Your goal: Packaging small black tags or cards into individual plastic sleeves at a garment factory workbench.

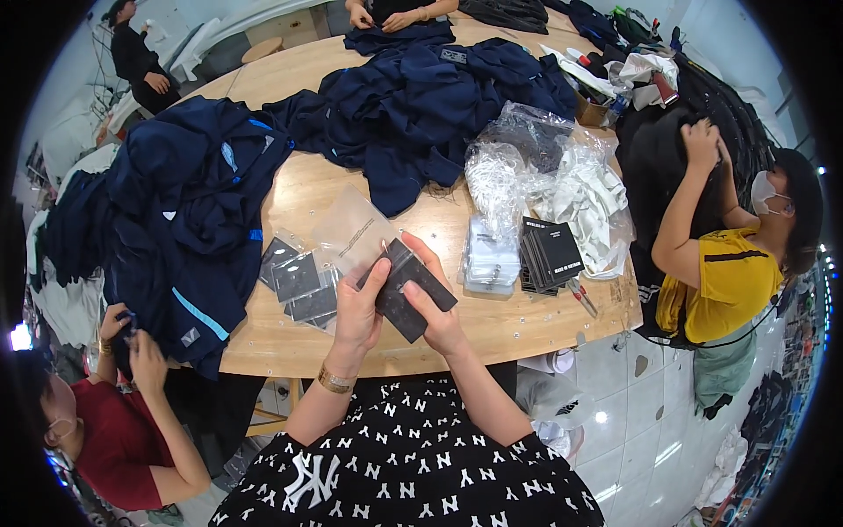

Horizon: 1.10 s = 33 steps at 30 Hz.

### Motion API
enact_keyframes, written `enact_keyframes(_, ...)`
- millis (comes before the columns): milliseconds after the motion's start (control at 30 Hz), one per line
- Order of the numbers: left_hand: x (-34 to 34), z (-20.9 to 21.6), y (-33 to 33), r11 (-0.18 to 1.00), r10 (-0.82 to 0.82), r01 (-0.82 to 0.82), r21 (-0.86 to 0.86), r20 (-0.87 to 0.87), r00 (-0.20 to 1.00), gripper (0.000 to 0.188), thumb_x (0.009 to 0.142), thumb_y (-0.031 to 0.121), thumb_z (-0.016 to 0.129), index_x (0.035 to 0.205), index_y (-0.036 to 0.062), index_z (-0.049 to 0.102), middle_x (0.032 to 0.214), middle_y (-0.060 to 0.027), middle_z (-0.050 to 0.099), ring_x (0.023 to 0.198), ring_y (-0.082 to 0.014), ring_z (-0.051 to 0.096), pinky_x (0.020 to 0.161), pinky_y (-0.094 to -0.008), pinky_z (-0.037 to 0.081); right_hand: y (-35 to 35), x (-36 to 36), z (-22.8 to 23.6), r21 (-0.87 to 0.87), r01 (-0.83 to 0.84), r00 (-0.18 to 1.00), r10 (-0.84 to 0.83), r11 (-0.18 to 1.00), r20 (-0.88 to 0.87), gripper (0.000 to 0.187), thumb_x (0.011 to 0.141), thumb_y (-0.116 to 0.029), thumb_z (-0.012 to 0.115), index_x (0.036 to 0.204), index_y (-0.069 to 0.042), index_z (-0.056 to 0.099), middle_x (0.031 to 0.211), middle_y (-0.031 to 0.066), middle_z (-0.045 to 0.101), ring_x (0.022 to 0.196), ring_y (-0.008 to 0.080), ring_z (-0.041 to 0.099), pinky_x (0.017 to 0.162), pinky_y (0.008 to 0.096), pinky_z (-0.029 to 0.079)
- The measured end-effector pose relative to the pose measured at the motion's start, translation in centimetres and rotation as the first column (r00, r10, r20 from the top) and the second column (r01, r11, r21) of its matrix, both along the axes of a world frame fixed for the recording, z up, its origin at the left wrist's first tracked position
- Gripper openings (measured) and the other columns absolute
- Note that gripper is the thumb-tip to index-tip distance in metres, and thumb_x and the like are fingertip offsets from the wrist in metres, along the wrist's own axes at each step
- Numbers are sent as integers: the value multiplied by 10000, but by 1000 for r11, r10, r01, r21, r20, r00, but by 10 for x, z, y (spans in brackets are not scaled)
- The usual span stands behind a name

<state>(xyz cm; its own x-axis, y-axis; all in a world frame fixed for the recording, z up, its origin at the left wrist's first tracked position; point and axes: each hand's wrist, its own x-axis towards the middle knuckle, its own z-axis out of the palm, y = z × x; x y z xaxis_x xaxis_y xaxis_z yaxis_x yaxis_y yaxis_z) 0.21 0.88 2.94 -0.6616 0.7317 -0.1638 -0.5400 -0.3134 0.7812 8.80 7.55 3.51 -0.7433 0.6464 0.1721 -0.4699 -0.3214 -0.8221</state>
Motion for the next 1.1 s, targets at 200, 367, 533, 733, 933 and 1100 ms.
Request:
enact_keyframes(200, 6, 2, 2, 999, -29, 27, -36, -38, 999, 225, 830, 122, 594, 1006, -16, 568, 929, -31, 605, 803, -79, 556, 710, -209, 447, 2, 2, -21, 18, 248, 962, -248, 969, 109, 310, 882, -171, 435, 1146, -10, 413, 992, 78, 511, 819, 89, 489, 695, 206, 411)
enact_keyframes(367, 13, -8, 10, 998, -38, 38, -59, 12, 999, 214, 855, 142, 556, 1007, -8, 548, 921, -48, 606, 800, -100, 579, 694, -224, 482, -12, -22, -19, 114, 498, 861, -506, 859, 56, 307, 896, -205, 442, 1143, -26, 411, 946, 76, 523, 810, 101, 494, 690, 211, 407)
enact_keyframes(533, -16, 4, 4, 997, -35, 34, -64, -10, 999, 219, 853, 150, 557, 1002, -10, 548, 925, -55, 607, 794, -117, 590, 661, -241, 502, 3, -18, -8, -132, 105, 993, -96, 986, 76, 334, 874, -187, 487, 1163, -32, 424, 988, 62, 534, 896, 119, 507, 763, 242, 412)
enact_keyframes(733, 3, -17, 12, 990, 30, -37, -133, -54, 998, 314, 778, 140, 649, 1036, -6, 545, 961, -61, 589, 822, -122, 565, 694, -256, 484, -6, -21, -24, -105, 185, 983, -182, 977, 34, 393, 876, -216, 478, 1213, -28, 401, 1132, 90, 496, 1043, 185, 486, 873, 317, 407)
enact_keyframes(933, 13, -13, 11, 991, 17, -25, -129, -57, 998, 258, 823, 131, 596, 1018, -34, 557, 949, -58, 603, 827, -106, 559, 707, -229, 474, -7, -24, -40, -278, 247, 966, -212, 928, 149, 337, 861, -127, 510, 1155, 24, 444, 1048, 89, 539, 976, 175, 520, 863, 303, 415)
enact_keyframes(1100, -15, -12, 7, 991, 108, -129, 49, 300, 948, 228, 794, 153, 637, 961, 11, 574, 889, -49, 619, 771, -124, 596, 676, -237, 482, 5, -18, -29, -65, -37, 999, 35, 997, -28, 374, 803, -45, 553, 1151, 45, 451, 1070, 78, 535, 972, 163, 521, 878, 285, 389)
